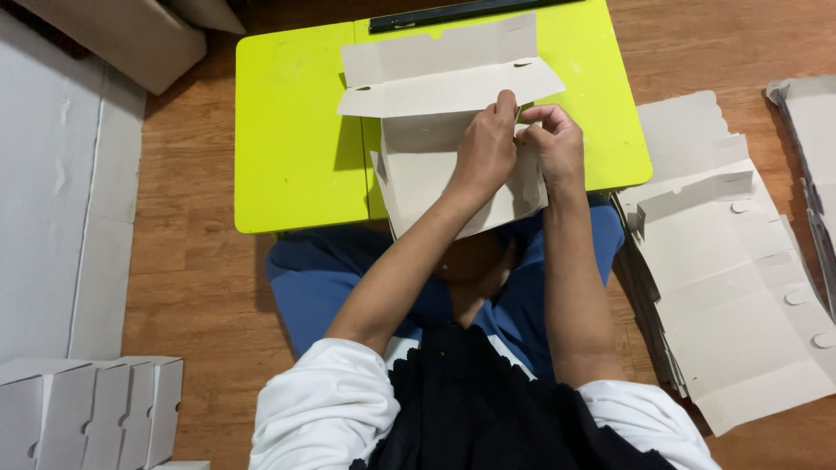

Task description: Folding a flat cardboard sheet into a box on a small table.

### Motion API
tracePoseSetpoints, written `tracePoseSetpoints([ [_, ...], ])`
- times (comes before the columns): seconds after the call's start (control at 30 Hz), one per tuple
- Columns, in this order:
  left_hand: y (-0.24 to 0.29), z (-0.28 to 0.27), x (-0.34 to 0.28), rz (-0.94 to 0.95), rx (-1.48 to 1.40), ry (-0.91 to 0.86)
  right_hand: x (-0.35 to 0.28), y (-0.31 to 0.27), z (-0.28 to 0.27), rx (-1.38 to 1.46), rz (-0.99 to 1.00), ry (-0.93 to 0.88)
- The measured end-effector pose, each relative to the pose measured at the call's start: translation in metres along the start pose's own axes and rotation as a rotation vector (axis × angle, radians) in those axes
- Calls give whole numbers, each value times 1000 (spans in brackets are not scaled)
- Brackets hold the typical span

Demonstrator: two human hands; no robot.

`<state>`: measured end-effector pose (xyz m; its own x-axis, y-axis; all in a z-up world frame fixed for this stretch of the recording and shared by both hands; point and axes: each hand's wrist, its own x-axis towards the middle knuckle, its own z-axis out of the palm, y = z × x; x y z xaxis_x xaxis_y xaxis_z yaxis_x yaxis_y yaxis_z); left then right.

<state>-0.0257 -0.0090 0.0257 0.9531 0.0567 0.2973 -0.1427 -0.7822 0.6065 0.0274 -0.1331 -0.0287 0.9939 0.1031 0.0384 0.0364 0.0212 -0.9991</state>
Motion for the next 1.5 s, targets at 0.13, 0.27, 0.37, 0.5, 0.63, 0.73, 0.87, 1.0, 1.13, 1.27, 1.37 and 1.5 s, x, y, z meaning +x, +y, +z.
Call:
tracePoseSetpoints([
  [0.13, 2, 4, 1, -20, 28, -16, -4, -6, 1, 11, 17, 2],
  [0.27, 5, 5, 2, -13, 46, -16, -3, -6, 0, 34, 0, -6],
  [0.37, -1, 9, 3, 24, 28, -6, -1, -3, 0, 45, -12, -2],
  [0.5, 4, 6, 1, 17, 43, -8, 0, -3, 0, 41, -17, 3],
  [0.63, 14, 0, -4, 68, 127, 9, 4, 3, 1, 26, -25, -8],
  [0.73, 7, 9, -1, 84, 120, -2, 8, 12, -3, 17, -34, -4],
  [0.87, 8, 8, -2, 64, 57, -28, -5, -6, 0, 24, -45, -6],
  [1.0, 8, 12, -1, 59, 53, 6, -5, -6, -2, 49, -52, -11],
  [1.13, 3, 20, -2, 67, 1, 10, -2, 7, -4, 106, 40, 122],
  [1.27, 0, 22, -2, 61, -105, 19, 19, 48, -12, 95, 49, 185],
  [1.37, 5, 20, -3, 62, -150, 26, 7, 32, -9, 95, -51, 155],
  [1.5, 0, 35, -2, 31, -177, 18, 0, 28, -11, 131, -67, 140],
])
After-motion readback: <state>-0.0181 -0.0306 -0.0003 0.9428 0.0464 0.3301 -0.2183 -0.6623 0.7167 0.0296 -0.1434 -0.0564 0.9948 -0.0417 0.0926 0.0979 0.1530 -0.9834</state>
